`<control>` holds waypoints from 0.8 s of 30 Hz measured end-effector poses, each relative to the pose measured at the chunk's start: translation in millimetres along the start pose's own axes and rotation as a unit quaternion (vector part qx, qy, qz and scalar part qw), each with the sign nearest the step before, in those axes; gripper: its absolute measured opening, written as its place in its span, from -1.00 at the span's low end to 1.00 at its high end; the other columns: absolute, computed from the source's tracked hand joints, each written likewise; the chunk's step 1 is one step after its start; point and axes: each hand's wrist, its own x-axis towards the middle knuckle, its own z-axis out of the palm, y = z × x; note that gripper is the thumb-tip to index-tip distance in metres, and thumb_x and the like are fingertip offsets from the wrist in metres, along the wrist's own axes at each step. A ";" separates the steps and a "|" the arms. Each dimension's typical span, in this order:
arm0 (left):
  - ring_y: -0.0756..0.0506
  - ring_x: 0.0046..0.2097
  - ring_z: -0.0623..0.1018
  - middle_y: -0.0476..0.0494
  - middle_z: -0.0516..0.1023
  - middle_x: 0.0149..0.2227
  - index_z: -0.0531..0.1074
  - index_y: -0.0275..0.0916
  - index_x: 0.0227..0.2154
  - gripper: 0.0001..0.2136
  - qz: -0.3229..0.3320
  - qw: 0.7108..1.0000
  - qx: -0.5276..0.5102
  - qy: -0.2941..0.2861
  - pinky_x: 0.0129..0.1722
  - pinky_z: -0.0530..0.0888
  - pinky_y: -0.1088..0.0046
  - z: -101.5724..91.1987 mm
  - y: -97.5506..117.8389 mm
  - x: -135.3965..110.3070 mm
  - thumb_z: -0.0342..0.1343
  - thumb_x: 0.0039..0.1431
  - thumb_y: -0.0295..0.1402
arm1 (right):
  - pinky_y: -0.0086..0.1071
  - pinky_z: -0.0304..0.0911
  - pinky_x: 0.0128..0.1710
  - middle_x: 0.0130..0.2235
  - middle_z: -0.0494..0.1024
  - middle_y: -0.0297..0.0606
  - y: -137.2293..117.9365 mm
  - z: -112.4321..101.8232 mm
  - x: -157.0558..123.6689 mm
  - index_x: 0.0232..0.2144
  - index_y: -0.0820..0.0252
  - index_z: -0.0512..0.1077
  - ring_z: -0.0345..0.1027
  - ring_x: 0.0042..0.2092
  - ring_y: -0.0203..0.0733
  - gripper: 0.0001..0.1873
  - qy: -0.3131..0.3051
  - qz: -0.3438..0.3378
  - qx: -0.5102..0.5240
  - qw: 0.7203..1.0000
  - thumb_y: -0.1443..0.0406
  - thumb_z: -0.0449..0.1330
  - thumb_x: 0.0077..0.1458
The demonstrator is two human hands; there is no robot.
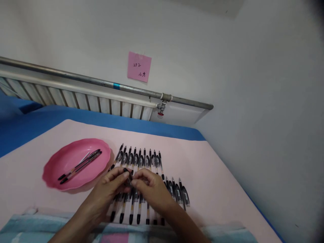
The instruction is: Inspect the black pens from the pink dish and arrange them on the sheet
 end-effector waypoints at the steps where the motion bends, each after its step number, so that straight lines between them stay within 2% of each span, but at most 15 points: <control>1: 0.03 -0.37 0.46 -0.02 0.47 -0.38 0.45 -0.23 -0.39 -0.80 0.001 1.000 0.000 0.003 -0.40 0.45 0.55 -1.5 0.7 0.1 0.24 -0.12 -0.29 | -0.51 0.09 -0.49 -0.52 0.31 -0.42 1.5 -8.9 3.3 -0.46 0.18 0.33 0.18 -0.49 -0.38 -0.93 0.015 -0.009 -0.031 0.999 0.31 0.06 -0.02; 3: 0.02 -0.38 0.47 -0.02 0.48 -0.39 0.44 -0.21 -0.36 -0.79 0.003 1.000 0.000 0.005 -0.42 0.46 0.55 -4.3 2.2 0.4 0.22 -0.10 -0.27 | -0.49 0.09 -0.45 -0.50 0.33 -0.39 7.1 -30.5 11.4 -0.46 0.18 0.33 0.20 -0.45 -0.34 -0.87 0.097 -0.032 -0.130 0.986 0.29 0.01 0.03; 5: 0.02 -0.40 0.47 -0.03 0.48 -0.41 0.44 -0.22 -0.35 -0.78 0.003 1.000 -0.004 -0.001 -0.44 0.46 0.55 -5.9 3.4 1.0 0.22 -0.09 -0.25 | -0.46 0.06 -0.41 -0.47 0.36 -0.36 16.3 -52.4 19.6 -0.47 0.18 0.33 0.20 -0.42 -0.31 -0.89 0.176 -0.045 -0.271 0.945 0.34 0.01 0.00; 6: 0.02 -0.41 0.47 -0.04 0.48 -0.42 0.44 -0.22 -0.36 -0.78 0.002 1.000 -0.004 -0.001 -0.44 0.46 0.55 -6.1 3.7 1.3 0.22 -0.09 -0.25 | -0.45 0.03 -0.41 -0.47 0.36 -0.35 21.5 -61.8 23.0 -0.47 0.19 0.32 0.20 -0.42 -0.30 -0.91 0.192 -0.041 -0.333 0.922 0.36 0.01 -0.02; 8: 0.02 -0.41 0.47 -0.06 0.49 -0.41 0.44 -0.23 -0.36 -0.78 -0.005 1.000 0.000 -0.002 -0.45 0.46 0.54 -5.3 3.5 1.9 0.21 -0.08 -0.25 | -0.46 -0.01 -0.44 -0.46 0.38 -0.33 30.7 -74.9 27.9 -0.46 0.19 0.32 0.20 -0.42 -0.29 -0.91 0.186 -0.018 -0.401 0.897 0.39 0.02 -0.06; 12: 0.00 -0.39 0.49 -0.10 0.51 -0.37 0.43 -0.22 -0.32 -0.79 -0.018 1.000 0.018 -0.009 -0.49 0.45 0.56 -2.9 1.5 2.0 0.20 -0.06 -0.28 | -0.47 -0.03 -0.47 -0.48 0.41 -0.32 38.7 -81.1 32.9 -0.38 0.19 0.34 0.21 -0.44 -0.28 -0.83 0.163 0.025 -0.427 0.889 0.41 0.04 -0.10; 14: 0.00 -0.40 0.50 -0.12 0.52 -0.37 0.44 -0.23 -0.33 -0.80 -0.020 0.999 0.020 -0.014 -0.50 0.45 0.56 -2.7 1.0 1.8 0.20 -0.06 -0.30 | -0.45 -0.03 -0.48 -0.52 0.40 -0.34 39.6 -80.9 35.7 -0.36 0.19 0.35 0.21 -0.46 -0.27 -0.80 0.180 0.029 -0.412 0.893 0.42 0.05 -0.13; 17: 0.00 -0.42 0.51 -0.13 0.52 -0.39 0.44 -0.25 -0.33 -0.84 -0.028 0.999 -0.013 -0.011 -0.51 0.47 0.55 -3.9 2.4 2.0 0.18 -0.03 -0.37 | -0.45 0.00 -0.50 -0.57 0.37 -0.36 40.9 -84.3 40.1 -0.42 0.19 0.35 0.21 -0.50 -0.28 -0.83 0.231 0.036 -0.325 0.916 0.41 0.08 -0.18; 20: -0.02 -0.42 0.52 -0.14 0.52 -0.42 0.44 -0.29 -0.33 -0.87 -0.037 0.996 -0.076 0.010 -0.48 0.50 0.51 -7.0 6.6 3.8 0.14 0.00 -0.46 | -0.46 0.07 -0.55 -0.55 0.36 -0.37 36.7 -88.7 39.7 -0.35 0.20 0.32 0.23 -0.54 -0.30 -0.81 0.263 0.042 -0.254 0.930 0.34 0.02 -0.11; 22: -0.03 -0.39 0.54 -0.15 0.52 -0.41 0.44 -0.32 -0.32 -0.87 -0.034 0.993 -0.109 0.016 -0.43 0.52 0.48 -10.5 10.3 5.9 0.12 0.01 -0.52 | -0.48 0.08 -0.62 -0.53 0.35 -0.38 27.5 -85.7 35.0 -0.25 0.21 0.27 0.22 -0.59 -0.33 -0.73 0.251 0.046 -0.183 0.949 0.31 -0.05 -0.06; 24: -0.03 -0.37 0.55 -0.16 0.53 -0.39 0.44 -0.34 -0.33 -0.87 -0.024 0.990 -0.137 0.013 -0.36 0.53 0.45 -15.0 13.9 8.7 0.10 0.01 -0.55 | -0.50 0.04 -0.68 -0.54 0.31 -0.42 14.5 -74.6 27.3 -0.22 0.22 0.25 0.16 -0.66 -0.37 -0.70 0.182 0.059 -0.034 0.981 0.30 -0.05 -0.07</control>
